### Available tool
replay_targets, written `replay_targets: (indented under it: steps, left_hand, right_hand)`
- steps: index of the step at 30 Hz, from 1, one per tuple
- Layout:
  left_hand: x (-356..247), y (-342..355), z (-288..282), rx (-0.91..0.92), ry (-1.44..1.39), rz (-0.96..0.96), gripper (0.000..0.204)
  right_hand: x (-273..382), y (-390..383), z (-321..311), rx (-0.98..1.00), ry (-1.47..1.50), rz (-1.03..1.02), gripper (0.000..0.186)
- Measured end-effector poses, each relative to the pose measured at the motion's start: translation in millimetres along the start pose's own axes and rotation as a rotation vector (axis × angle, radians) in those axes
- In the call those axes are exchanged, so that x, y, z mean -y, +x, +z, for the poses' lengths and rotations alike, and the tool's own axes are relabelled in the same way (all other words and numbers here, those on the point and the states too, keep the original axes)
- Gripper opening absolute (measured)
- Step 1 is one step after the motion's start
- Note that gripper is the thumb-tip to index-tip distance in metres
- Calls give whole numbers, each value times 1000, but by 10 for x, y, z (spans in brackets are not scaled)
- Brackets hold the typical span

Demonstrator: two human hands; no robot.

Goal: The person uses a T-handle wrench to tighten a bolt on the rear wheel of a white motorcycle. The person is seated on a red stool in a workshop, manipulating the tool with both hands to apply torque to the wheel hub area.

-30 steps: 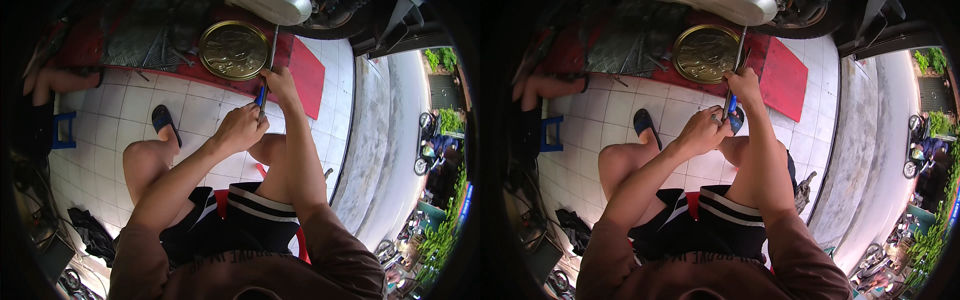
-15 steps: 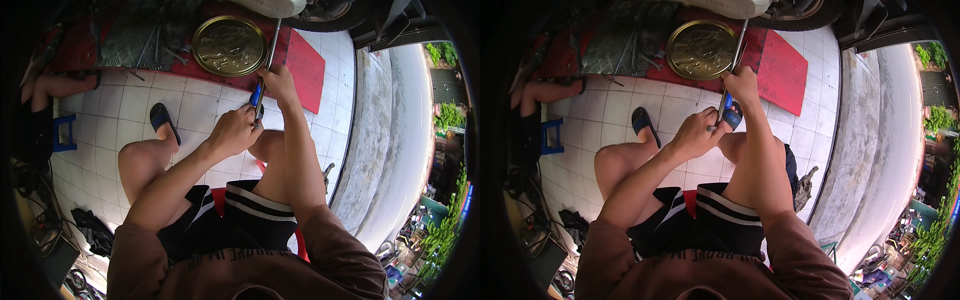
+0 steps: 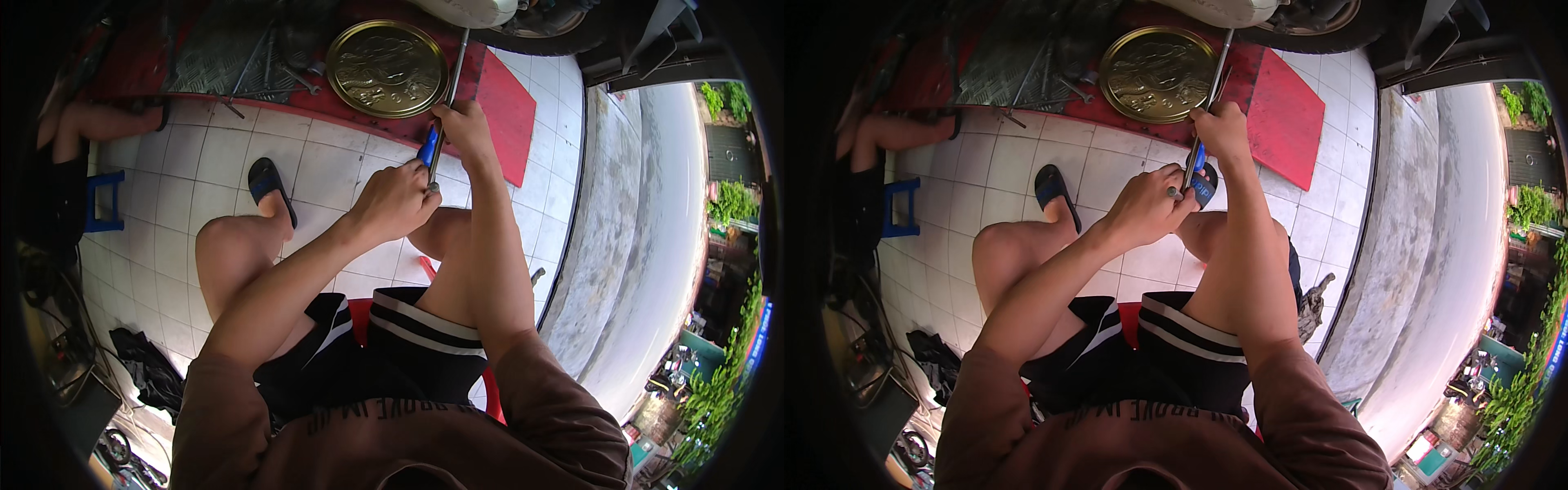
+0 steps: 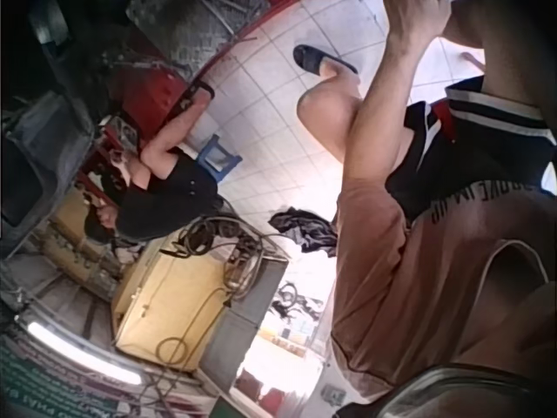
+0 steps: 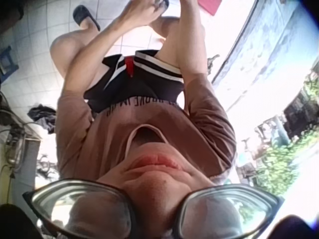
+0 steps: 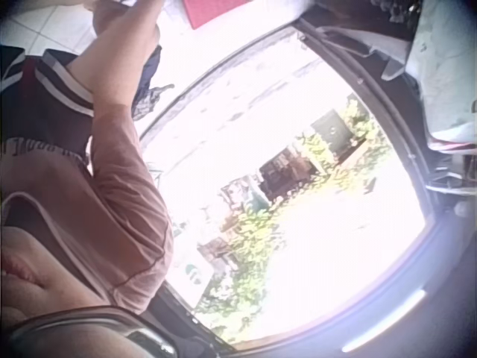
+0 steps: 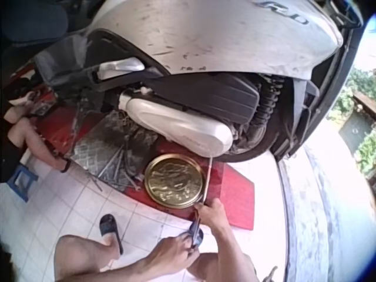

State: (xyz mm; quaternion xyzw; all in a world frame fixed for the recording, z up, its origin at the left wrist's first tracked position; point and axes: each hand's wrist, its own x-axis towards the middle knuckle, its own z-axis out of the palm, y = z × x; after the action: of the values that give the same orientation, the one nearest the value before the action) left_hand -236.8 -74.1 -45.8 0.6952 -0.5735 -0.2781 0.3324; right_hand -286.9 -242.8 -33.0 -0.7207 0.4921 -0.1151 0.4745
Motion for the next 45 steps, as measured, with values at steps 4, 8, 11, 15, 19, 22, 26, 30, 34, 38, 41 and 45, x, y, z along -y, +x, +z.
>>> replay_targets:
  steps: [4,8,11,15,19,22,26,30,34,38,41,45]
  left_hand:
    - [9,-5,23,-34,-2,16,21]
    - [-7,-13,20,-45,-4,2,21]
    - [6,0,6,-42,2,11,20]
    - [-28,7,-28,-19,31,-17,21]
    - [-28,36,-25,-39,-38,2,21]
    - [28,40,26,-73,-221,-35,24]
    - [-33,43,-8,-53,-524,-261,35]
    - [37,58,14,-80,-504,-212,38]
    - [-47,62,-42,-26,-1420,-424,33]
    - [-41,36,-382,123,-1644,-371,42]
    - [40,9,-468,161,-1866,-247,38]
    - [-9,25,-573,-31,-1673,-477,34]
  right_hand:
    - [-99,93,2,1,-34,2,27]
    - [-105,125,18,19,-87,-12,29]
    - [-92,91,31,21,-39,-24,24]
    - [-33,42,31,-4,-32,-8,24]
    - [-27,55,24,-38,-28,-12,28]
    - [-22,70,26,-28,-39,-38,32]
    - [-45,86,-1,52,-7,-54,34]
    - [19,50,-5,103,34,-31,33]
    - [103,-6,-21,138,162,-95,34]
    - [209,-4,-91,383,560,-31,30]
    - [195,-103,-110,680,722,19,26]
    - [153,-41,-60,845,783,-9,24]
